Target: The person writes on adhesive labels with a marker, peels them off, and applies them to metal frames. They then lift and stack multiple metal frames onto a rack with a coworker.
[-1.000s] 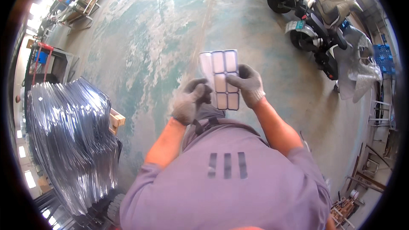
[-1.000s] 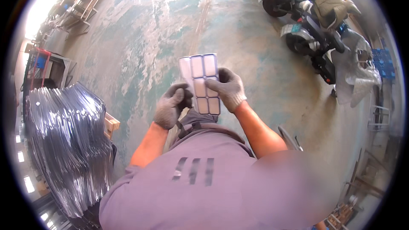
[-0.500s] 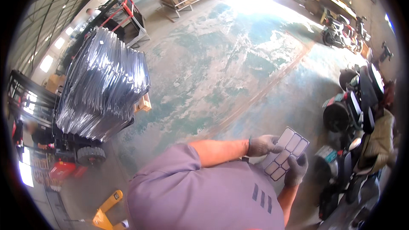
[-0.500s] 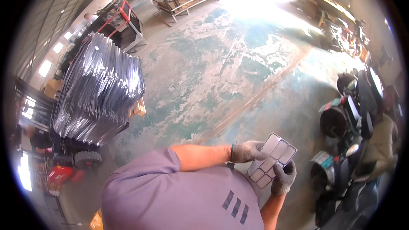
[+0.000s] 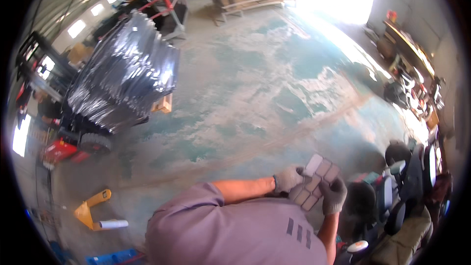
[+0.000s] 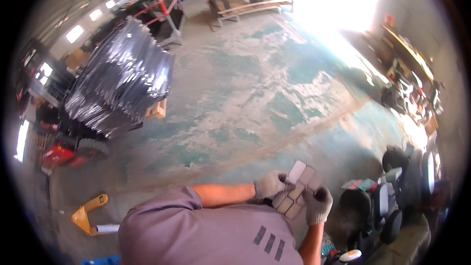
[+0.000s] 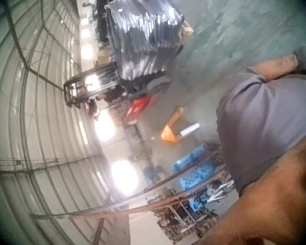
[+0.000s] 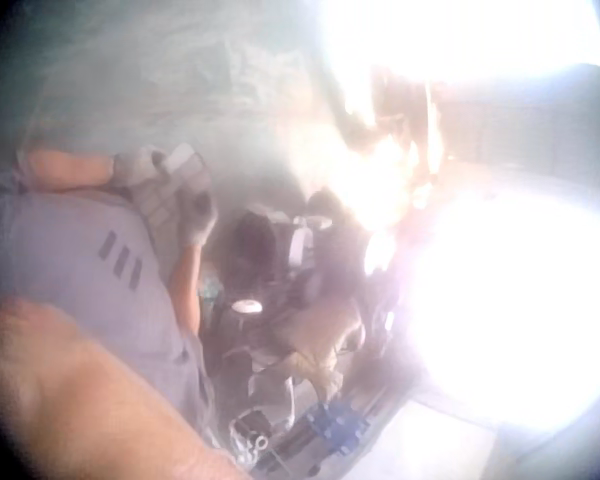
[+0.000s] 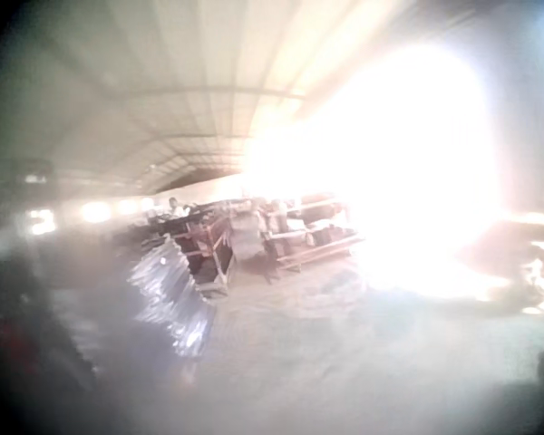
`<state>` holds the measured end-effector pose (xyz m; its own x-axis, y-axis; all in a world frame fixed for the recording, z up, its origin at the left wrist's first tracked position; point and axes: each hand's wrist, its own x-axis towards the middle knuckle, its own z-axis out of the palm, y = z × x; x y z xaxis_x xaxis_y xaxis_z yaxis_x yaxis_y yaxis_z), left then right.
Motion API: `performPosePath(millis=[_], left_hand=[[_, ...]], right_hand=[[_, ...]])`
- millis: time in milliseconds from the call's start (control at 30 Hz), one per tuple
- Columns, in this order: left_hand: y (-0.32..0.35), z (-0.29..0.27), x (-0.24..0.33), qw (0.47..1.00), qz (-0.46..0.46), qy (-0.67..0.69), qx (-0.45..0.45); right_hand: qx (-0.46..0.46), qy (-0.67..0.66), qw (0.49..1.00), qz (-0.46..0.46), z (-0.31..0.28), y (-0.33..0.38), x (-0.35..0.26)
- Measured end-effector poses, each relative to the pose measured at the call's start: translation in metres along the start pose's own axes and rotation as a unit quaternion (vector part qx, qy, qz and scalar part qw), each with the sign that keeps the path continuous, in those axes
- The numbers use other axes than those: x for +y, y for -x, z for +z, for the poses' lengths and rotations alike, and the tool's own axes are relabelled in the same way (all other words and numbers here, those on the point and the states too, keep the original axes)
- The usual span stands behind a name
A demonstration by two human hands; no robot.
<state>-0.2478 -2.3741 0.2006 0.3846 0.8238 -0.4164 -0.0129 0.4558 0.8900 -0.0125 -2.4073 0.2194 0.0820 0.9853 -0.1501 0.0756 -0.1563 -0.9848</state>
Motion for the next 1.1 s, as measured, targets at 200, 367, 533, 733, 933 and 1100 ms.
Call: performPosePath(millis=[200, 367, 533, 733, 933, 1100], left_hand=[[-0.178, 0.041, 0.089, 0.995, 0.075, -0.048, 0.037], [-0.36, 0.078, 0.149, 0.997, 0.068, -0.031, -0.003], [-0.483, 0.112, 0.205, 0.986, 0.033, -0.162, 0.01], [-0.66, 0.157, 0.254, 0.995, -0.003, -0.041, 0.096], [-0.83, 0.144, 0.324, 0.991, 0.047, -0.002, 0.126], [-0.959, 0.109, 0.368, 0.988, 0.008, 0.013, 0.155]], right_hand=[[0.073, -0.081, 0.994, 0.028, -0.079, -0.154, -0.045], [0.096, -0.065, 0.99, 0.078, -0.149, -0.27, -0.044], [0.165, -0.053, 0.981, 0.09, -0.215, -0.394, -0.009], [0.121, 0.063, 0.982, 0.127, -0.317, -0.593, -0.024], [0.064, 0.112, 0.986, 0.103, -0.389, -0.778, -0.075], [0.083, 0.134, 0.984, 0.083, -0.429, -0.953, -0.082]])
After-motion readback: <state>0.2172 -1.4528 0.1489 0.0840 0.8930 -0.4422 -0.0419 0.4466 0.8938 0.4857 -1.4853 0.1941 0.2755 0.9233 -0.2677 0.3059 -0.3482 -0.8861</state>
